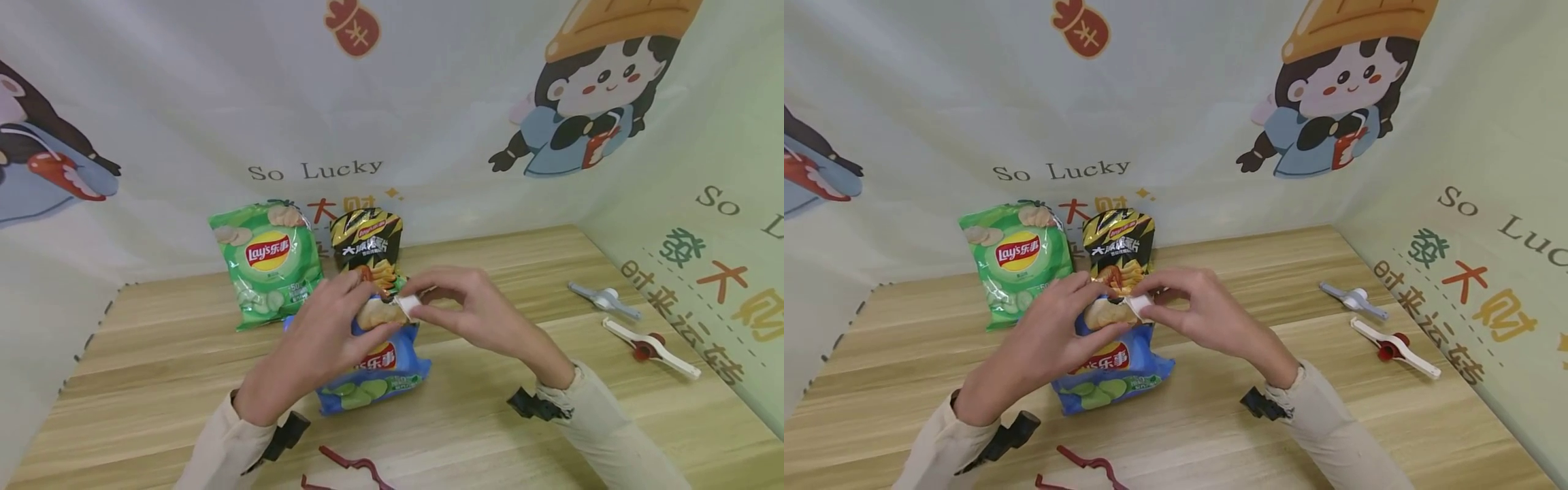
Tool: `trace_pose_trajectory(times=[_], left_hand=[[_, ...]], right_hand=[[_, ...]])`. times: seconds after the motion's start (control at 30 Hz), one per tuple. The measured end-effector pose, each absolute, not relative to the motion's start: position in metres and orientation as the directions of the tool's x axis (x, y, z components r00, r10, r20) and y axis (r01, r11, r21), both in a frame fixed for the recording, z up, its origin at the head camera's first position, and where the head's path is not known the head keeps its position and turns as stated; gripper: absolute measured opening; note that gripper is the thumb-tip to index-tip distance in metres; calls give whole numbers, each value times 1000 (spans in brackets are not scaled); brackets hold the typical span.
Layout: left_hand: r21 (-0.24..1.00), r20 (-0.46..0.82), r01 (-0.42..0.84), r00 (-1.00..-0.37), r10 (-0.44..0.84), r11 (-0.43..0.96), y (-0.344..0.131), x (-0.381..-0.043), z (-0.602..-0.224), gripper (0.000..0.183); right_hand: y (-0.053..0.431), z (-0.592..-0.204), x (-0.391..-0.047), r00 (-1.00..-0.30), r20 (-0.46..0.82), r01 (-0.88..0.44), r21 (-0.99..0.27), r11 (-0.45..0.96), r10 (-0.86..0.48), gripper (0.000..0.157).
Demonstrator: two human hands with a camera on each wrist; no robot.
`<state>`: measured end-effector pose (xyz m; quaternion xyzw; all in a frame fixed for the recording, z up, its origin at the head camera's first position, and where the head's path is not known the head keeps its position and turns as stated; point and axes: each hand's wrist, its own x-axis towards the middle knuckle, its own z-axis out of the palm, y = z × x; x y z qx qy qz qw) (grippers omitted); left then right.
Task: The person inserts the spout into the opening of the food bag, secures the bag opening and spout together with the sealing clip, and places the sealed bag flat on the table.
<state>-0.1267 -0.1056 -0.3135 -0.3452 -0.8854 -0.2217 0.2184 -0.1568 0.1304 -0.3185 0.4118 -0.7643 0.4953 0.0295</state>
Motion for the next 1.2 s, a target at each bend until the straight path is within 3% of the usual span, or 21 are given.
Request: trace_pose_trajectory(times=[0.13,0.37,0.67,1.03,1.2], left_hand=[[264,553,742,-640,534,616,-105,-130,-316,25],[407,441,687,-725,529,601,-99,-130,-319,26],[479,442,682,-731,520,552,-99,-132,-322,28],[487,422,674,-739,525,556,-98,-132,-322,28],[470,432,675,-738,519,568,-99,-131,-322,42]], right_hand=[[130,-317,-156,-661,445,-649,-743,162,-604,21],[130,-318,-155,-673,437,-632,-758,158,-597,22],[131,-319,-156,-684,416,-611,-776,159,-598,20],[131,-319,-157,-689,363,-614,-753,238,-627,20],[132,-319,-156,-684,356,-631,-726,273,-637,25]])
